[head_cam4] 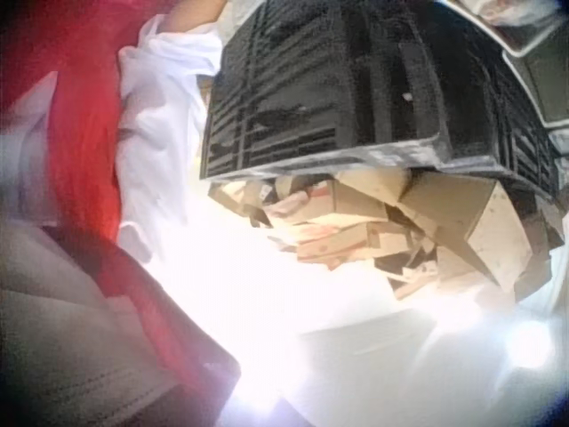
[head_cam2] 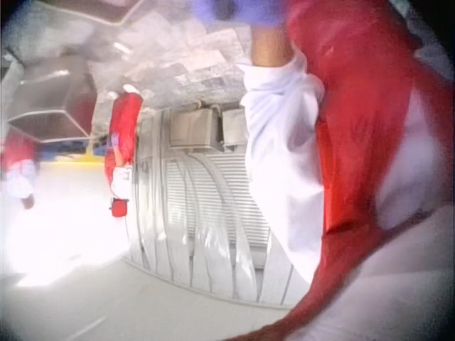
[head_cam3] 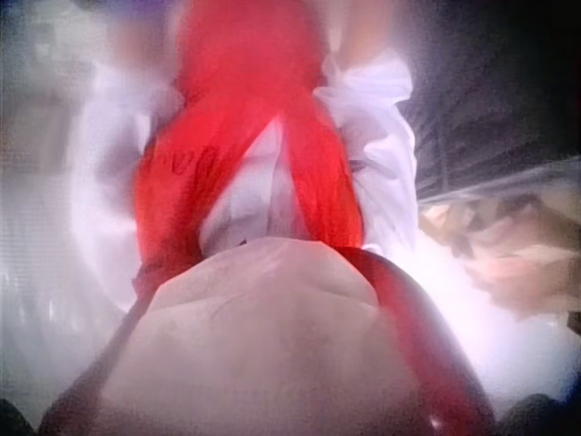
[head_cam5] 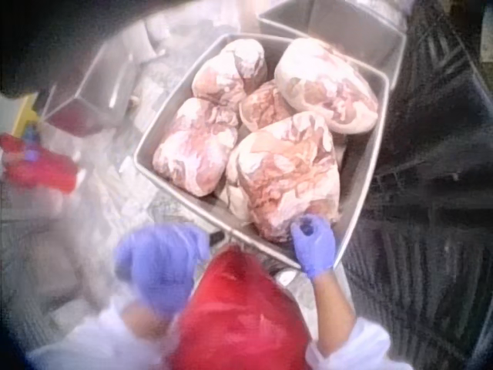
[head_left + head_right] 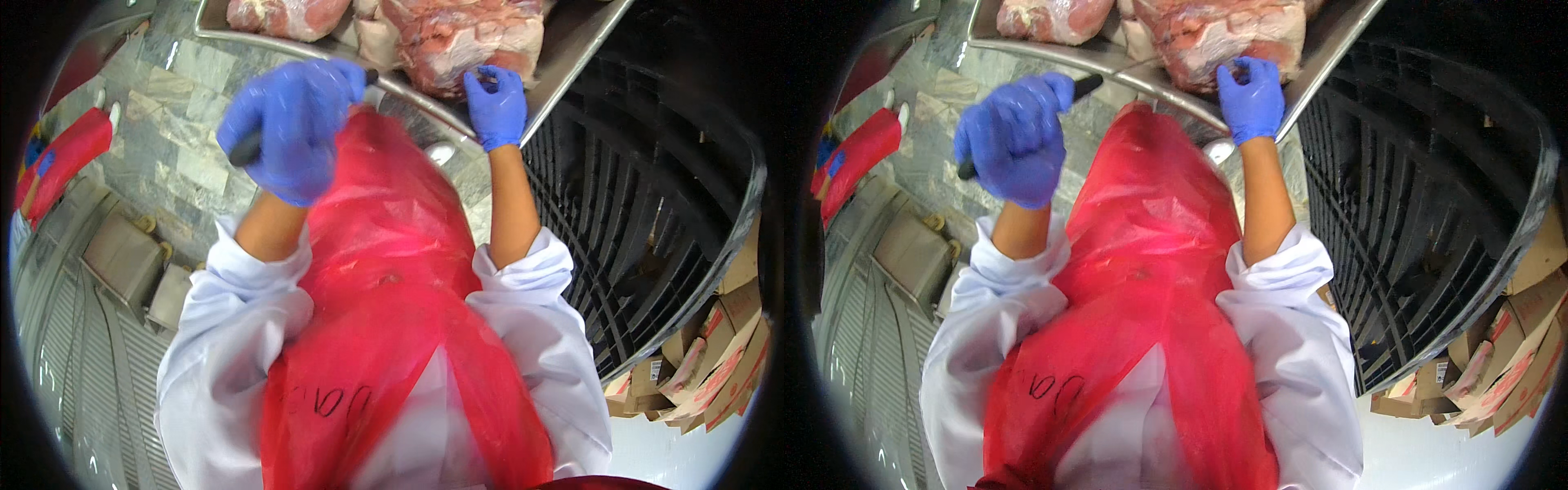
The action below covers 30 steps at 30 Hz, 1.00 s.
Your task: The person uses a knife to trim fat and connective tissue from large pieces of raw meat in a metal tray. They handle the meat with gloved hands, repositioning the pieces to access different sides and removing excess material. The trimmed pieces are then placed into a separate tray.
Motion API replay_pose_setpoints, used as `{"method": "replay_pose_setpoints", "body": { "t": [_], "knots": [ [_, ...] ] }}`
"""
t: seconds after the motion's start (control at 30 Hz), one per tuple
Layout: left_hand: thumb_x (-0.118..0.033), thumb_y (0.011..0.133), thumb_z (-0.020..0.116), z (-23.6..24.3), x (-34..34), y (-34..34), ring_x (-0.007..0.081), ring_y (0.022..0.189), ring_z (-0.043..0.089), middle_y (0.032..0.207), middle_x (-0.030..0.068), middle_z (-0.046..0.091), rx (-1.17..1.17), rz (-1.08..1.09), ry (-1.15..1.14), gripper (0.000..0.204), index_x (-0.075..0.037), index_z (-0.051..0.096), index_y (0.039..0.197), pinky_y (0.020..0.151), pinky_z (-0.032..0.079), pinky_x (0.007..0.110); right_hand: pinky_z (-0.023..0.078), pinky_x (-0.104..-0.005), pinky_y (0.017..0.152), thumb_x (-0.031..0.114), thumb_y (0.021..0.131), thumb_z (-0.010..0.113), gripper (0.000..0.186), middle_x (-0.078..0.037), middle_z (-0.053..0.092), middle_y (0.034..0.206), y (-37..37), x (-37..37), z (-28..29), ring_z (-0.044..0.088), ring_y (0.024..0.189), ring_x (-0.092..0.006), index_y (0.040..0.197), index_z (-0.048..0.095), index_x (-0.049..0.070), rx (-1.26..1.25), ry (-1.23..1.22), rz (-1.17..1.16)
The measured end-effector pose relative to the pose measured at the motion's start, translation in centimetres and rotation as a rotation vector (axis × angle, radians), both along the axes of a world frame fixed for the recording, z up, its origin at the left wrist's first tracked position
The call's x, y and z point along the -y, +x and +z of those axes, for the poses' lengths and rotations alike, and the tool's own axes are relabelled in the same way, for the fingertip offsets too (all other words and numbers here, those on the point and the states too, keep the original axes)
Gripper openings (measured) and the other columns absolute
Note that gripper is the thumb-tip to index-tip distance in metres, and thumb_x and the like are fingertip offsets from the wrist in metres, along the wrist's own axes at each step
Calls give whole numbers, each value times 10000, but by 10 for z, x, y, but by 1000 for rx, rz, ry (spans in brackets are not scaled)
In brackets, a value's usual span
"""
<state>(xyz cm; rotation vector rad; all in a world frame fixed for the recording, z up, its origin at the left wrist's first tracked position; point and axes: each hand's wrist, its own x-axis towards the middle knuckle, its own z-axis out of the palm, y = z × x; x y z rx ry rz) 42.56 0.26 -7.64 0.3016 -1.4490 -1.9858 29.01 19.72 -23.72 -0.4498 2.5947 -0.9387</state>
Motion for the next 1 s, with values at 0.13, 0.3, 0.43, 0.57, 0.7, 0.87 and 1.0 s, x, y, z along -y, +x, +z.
{"method": "replay_pose_setpoints", "body": {
  "t": [0.13, 0.3, 0.43, 0.57, 0.7, 0.87, 1.0],
  "knots": [
    [15, 921, 401, -5, -11, -19, 170, 494, 358, 563, 61, 416, -225, 6, -23, 344, -37, 410, 581, 490, 351, 346, 523, -374, 818, 268, 742, 769, 362, -145, 645, 1025, -11, 36, 21, 650, 894, -304, 1021, 683, 53, -580, -22, 207],
    [-262, 993, 373, -3, 13, -1, 155, 536, 271, 572, -9, 276, -84, 66, -89, 427, -153, 245, 601, 591, 293, 370, 516, -386, 767, 246, 702, 810, 398, -142, 632, 998, -27, 78, 24, 631, 864, -300, 1022, 663, 61, -544, -73, 221],
    [-275, 1000, 359, 0, 19, 13, 161, 563, 260, 574, -9, 250, 0, 224, -57, 435, -153, 235, 601, 617, 294, 373, 505, -409, 747, 217, 721, 776, 243, -151, 681, 902, -53, 75, -6, 634, 822, -351, 866, 697, 39, -403, -229, 289],
    [-284, 997, 363, -1, 28, 12, 165, 559, 271, 576, -7, 272, -48, 73, -60, 434, -150, 259, 598, 619, 303, 375, 516, -354, 668, 154, 752, 729, 148, -164, 695, 793, -110, 74, 14, 669, 703, -274, 810, 714, 19, -214, -106, 247],
    [-114, 926, 430, 0, 23, -1, 175, 516, 377, 553, 33, 381, -159, -19, -155, 347, -86, 355, 589, 582, 410, 370, 507, -318, 615, 142, 758, 729, 143, -137, 688, 722, -134, 83, 30, 655, 638, -183, 796, 715, 4, -189, -132, 230],
    [-214, 974, 394, -22, 13, -12, 204, 599, 418, 621, 44, 417, -146, -153, -142, 376, -101, 385, 616, 673, 409, 414, 504, -312, 644, 215, 770, 761, 248, -87, 679, 739, -88, 53, 28, 617, 665, -151, 890, 717, 2, -89, -199, 151],
    [-104, 925, 424, -46, 0, -22, 209, 572, 430, 604, 58, 433, -148, -4, -173, 312, -73, 395, 616, 644, 447, 400, 540, -310, 771, 216, 707, 847, 448, -123, 669, 1029, -70, 13, -29, 659, 858, -194, 1070, 674, 18, -130, -321, 91]
  ]
}}
